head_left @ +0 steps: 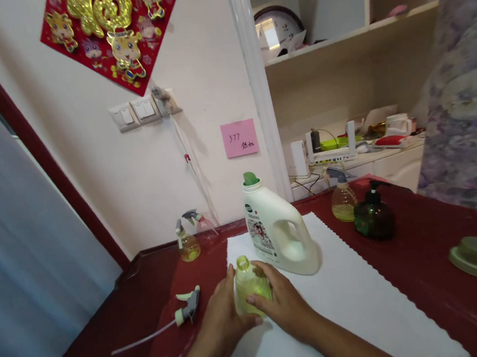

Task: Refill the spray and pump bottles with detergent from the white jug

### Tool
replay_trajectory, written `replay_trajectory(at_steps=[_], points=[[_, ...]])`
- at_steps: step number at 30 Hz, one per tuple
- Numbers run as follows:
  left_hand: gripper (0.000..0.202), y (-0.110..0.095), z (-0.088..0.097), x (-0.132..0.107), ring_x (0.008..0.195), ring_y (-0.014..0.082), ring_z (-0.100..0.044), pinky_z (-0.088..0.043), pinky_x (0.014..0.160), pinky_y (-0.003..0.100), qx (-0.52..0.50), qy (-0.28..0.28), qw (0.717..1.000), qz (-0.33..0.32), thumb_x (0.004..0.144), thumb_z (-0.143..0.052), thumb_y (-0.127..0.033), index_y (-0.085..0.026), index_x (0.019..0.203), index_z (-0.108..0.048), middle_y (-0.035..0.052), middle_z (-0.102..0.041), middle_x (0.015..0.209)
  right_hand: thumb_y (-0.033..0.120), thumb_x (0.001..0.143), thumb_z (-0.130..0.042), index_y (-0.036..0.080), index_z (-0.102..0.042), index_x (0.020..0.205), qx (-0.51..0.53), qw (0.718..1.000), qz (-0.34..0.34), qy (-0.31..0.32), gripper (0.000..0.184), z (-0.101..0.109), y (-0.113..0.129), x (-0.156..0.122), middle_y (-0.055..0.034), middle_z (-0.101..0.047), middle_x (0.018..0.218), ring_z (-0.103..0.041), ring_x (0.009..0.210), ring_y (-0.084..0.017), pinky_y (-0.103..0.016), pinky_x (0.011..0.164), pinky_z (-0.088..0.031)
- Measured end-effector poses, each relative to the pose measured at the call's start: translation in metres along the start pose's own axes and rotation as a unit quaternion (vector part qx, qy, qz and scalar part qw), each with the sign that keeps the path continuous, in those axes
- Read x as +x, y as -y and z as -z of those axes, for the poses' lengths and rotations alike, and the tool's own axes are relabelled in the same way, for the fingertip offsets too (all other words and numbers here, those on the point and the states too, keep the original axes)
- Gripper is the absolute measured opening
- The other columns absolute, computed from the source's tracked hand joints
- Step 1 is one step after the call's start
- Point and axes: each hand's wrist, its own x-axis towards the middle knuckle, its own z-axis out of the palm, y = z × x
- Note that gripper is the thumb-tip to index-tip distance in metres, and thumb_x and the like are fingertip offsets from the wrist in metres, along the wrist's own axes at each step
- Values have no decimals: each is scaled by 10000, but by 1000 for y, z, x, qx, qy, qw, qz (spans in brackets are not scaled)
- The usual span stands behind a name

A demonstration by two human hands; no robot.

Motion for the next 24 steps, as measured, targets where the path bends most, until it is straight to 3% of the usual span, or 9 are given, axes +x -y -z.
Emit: replay_trajectory(at_steps=[3,4,6,8,13,18,21,23,24], points=[[758,9,51,0,1363,355,-530,-388,1145,445,81,16,996,31,750,-738,-382,-190,1458,-549,160,-586,1485,367,829,-688,231,-465,1441,-5,1000,-3,2,665,-2,-5,-2,-109,-569,1435,-512,1342,-270,-459,1146,-375],[618,15,68,-1,1314,325,-573,-419,1109,425,160,15,986,40,831,-641,-421,-235,1418,-591,120,-630,1439,382,841,-683,238,-456,1449,-7,1000,-5,3,665,-3,-7,-2,-107,-561,1444,-503,1352,-271,-460,1151,-367],[492,31,96,-6,1227,353,-613,-435,1053,448,218,0,974,67,842,-594,-377,-207,1295,-685,139,-706,1303,405,860,-669,252,-442,1463,-11,1000,-9,5,662,-3,-10,-3,-100,-550,1457,-495,1362,-269,-460,1154,-361],[429,47,112,-13,1158,386,-635,-448,992,473,259,-3,961,97,824,-581,-329,-192,1199,-737,159,-740,1207,420,871,-659,260,-432,1472,-13,1000,-11,9,662,-4,-12,-2,-95,-548,1460,-494,1365,-266,-456,1150,-367],[439,76,100,-28,1159,363,-656,-452,978,428,299,16,945,135,740,-613,-219,-240,1155,-757,126,-757,1216,422,873,-649,259,-437,1468,-19,1000,-11,15,652,-3,-12,-2,-99,-558,1451,-496,1366,-269,-452,1143,-376],[417,79,93,-26,1133,355,-674,-455,1014,445,273,-9,954,125,772,-594,-249,-186,1155,-748,156,-746,1222,410,861,-652,243,-449,1464,-21,1000,-9,11,658,-3,-9,-2,-105,-557,1459,-501,1365,-272,-456,1153,-369],[416,67,110,-19,1098,319,-688,-497,980,402,238,-52,963,116,863,-532,-350,-200,1210,-708,117,-752,1198,386,846,-662,236,-457,1464,-23,1000,-13,9,669,-3,-7,-3,-110,-566,1453,-507,1362,-285,-470,1152,-371],[464,46,120,-13,1058,295,-696,-538,924,361,151,-108,978,99,909,-519,-471,-215,1268,-664,83,-761,1154,379,842,-664,229,-460,1465,-22,1000,-15,8,673,-3,-6,-3,-115,-564,1460,-503,1368,-290,-477,1157,-364],[503,31,123,-11,1015,293,-702,-557,881,348,48,-150,984,80,888,-587,-534,-215,1269,-662,72,-769,1101,378,842,-664,223,-458,1468,-22,1000,-16,8,677,-3,-5,-3,-118,-559,1466,-499,1372,-291,-479,1161,-359]])
